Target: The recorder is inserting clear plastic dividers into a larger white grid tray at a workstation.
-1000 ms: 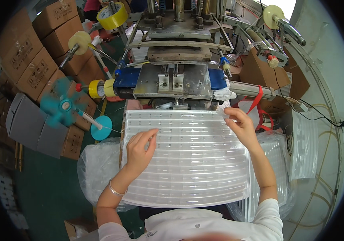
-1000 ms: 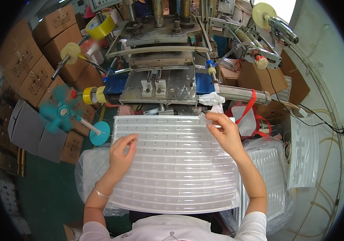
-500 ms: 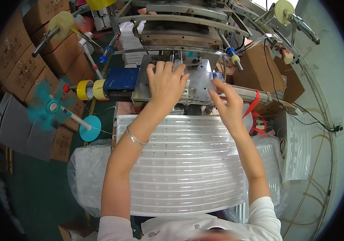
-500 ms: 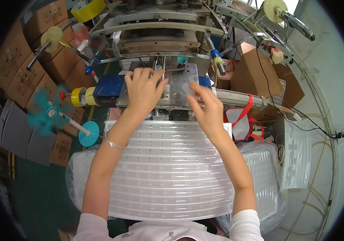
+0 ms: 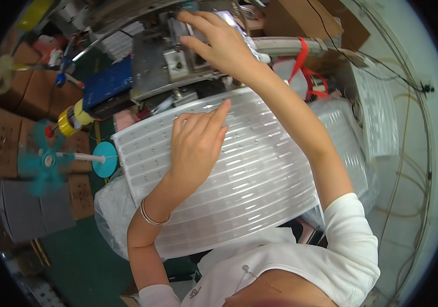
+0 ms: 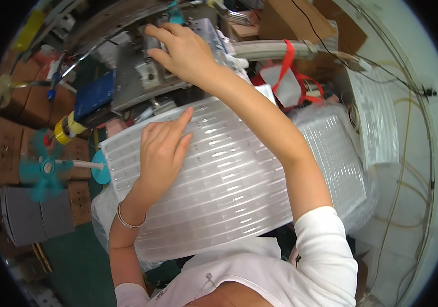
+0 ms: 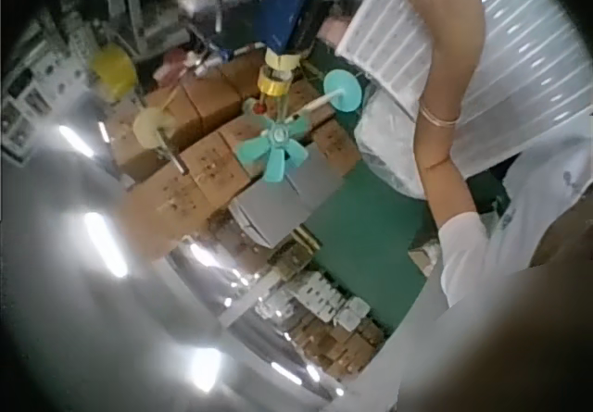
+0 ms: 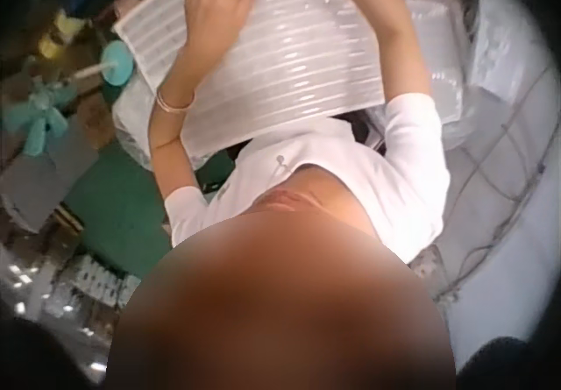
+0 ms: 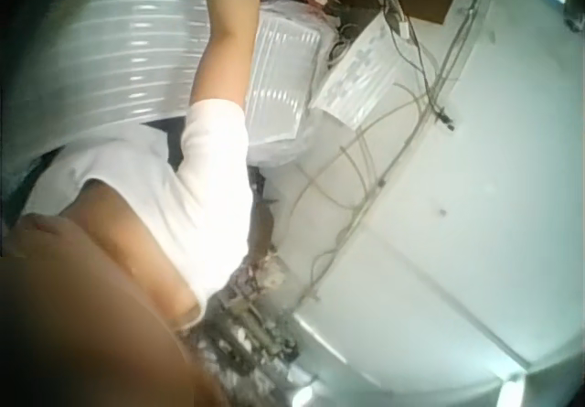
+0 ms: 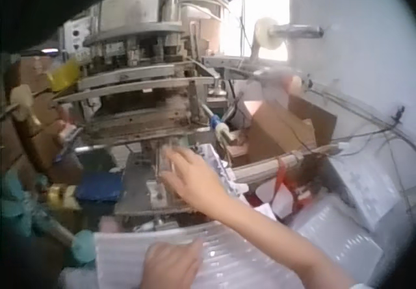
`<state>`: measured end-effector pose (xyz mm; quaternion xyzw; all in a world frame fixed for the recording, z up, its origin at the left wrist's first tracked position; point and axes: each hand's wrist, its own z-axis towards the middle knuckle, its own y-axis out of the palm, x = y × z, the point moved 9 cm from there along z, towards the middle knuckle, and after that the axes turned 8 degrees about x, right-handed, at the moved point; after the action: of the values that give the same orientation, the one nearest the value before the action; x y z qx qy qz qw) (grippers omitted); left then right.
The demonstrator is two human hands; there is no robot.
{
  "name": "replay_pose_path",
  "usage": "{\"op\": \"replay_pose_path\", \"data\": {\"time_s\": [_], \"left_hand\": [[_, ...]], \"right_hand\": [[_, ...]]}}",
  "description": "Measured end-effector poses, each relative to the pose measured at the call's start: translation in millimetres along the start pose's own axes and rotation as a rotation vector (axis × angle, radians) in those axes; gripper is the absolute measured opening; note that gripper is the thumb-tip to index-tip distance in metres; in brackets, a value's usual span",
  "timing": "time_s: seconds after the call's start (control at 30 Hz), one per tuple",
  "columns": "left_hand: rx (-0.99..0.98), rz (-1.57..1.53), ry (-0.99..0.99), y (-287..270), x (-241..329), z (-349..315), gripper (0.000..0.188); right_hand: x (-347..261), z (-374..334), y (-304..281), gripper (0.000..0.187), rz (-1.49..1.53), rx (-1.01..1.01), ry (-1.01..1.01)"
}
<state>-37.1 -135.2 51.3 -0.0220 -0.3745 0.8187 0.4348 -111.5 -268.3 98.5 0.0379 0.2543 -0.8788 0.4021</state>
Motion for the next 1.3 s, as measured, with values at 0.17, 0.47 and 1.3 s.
{"op": "replay_pose_path", "data": {"time_s": [0.17, 0.47, 1.3], "left_hand": [[-0.134, -0.185, 0.048, 64, 50, 6, 0.029], [-0.575, 0.122, 0.281, 194, 107, -21, 0.032], [0.292, 0.042, -0.77, -174, -105, -137, 0.023]], "right_hand": [[19, -30, -70, 0.026, 0.139, -0.056, 0.056], [34, -73, -138, 0.016, 0.155, -0.106, 0.268], [-213, -183, 79, 0.029, 0.496, -0.765, -0.271]]}}
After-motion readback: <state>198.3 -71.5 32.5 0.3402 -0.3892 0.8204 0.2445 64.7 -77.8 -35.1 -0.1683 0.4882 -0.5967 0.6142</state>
